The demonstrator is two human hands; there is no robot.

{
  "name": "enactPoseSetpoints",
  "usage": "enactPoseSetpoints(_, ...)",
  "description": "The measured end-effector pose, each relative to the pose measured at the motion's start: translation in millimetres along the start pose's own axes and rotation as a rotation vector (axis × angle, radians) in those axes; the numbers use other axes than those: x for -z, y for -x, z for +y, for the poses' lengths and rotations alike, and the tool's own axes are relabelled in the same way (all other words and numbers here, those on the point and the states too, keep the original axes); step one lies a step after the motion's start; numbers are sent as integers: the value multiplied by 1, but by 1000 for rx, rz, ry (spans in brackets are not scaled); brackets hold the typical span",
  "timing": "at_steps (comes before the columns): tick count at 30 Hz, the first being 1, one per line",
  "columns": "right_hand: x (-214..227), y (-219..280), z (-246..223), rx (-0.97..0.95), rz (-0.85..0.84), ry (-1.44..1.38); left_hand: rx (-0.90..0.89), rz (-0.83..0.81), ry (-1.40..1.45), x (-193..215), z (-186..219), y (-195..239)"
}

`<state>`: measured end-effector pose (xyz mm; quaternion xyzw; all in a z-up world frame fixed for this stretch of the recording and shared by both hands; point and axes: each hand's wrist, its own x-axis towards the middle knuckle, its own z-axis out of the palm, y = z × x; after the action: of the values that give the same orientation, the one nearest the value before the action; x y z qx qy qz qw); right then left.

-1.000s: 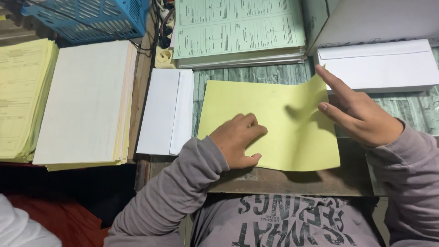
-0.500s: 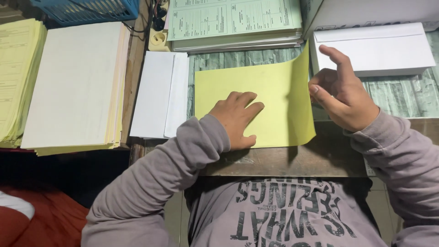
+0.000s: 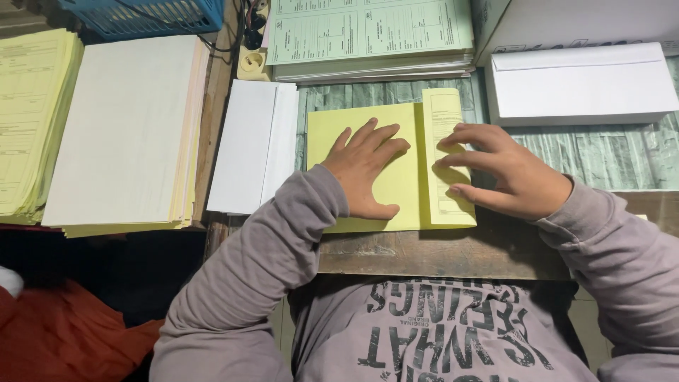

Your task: Folding colored paper sheets and inserting them into white envelopes.

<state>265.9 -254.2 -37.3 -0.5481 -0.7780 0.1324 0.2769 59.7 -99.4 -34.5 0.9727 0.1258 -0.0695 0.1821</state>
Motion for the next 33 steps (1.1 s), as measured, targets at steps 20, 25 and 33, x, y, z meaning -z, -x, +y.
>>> enactPoseSetpoints(20,10,5,5,93,150,247,-89,-54,8,-1,2,0)
enactPoseSetpoints(25,11,15,18,73,146,317,-76,-31,17,0,2,5)
enactPoseSetpoints(33,58,31,2,-4,8,-43,-58,-79,273,45,2,25)
